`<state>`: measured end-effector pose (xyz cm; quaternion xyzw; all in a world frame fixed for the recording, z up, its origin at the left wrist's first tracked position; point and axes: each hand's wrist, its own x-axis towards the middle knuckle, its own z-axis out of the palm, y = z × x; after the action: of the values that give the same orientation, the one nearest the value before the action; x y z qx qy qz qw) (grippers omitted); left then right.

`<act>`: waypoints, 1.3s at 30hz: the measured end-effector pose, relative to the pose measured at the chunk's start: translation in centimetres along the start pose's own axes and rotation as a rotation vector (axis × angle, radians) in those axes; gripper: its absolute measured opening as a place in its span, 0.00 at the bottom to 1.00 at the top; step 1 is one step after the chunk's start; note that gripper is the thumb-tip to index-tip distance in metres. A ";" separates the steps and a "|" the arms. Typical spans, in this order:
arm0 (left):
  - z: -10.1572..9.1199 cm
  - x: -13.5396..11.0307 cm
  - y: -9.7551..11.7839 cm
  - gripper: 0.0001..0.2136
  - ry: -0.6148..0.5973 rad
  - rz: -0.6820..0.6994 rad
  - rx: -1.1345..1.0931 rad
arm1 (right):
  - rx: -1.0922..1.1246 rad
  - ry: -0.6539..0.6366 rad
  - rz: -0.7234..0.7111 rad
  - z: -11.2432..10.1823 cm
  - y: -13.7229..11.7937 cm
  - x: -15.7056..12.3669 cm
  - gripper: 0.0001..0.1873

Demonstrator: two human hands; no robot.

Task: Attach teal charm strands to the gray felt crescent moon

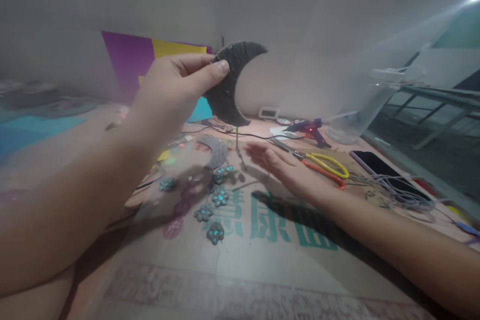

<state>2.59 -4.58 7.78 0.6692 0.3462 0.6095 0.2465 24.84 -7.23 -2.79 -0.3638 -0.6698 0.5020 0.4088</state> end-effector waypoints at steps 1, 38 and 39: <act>0.0 -0.2 0.1 0.10 -0.020 0.022 -0.017 | -0.150 0.113 -0.104 -0.3 -0.5 0.0 0.23; 0.2 -3.1 2.1 0.06 -0.052 0.412 -0.052 | -0.657 0.461 -0.517 1.4 -9.7 -2.4 0.02; 0.1 -2.9 2.1 0.08 -0.024 0.403 -0.041 | -0.551 0.430 -0.478 1.1 -9.7 -3.2 0.03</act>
<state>3.00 -8.15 7.43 0.7270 0.1897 0.6455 0.1371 24.39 -12.72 5.88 -0.3906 -0.7438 0.1077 0.5316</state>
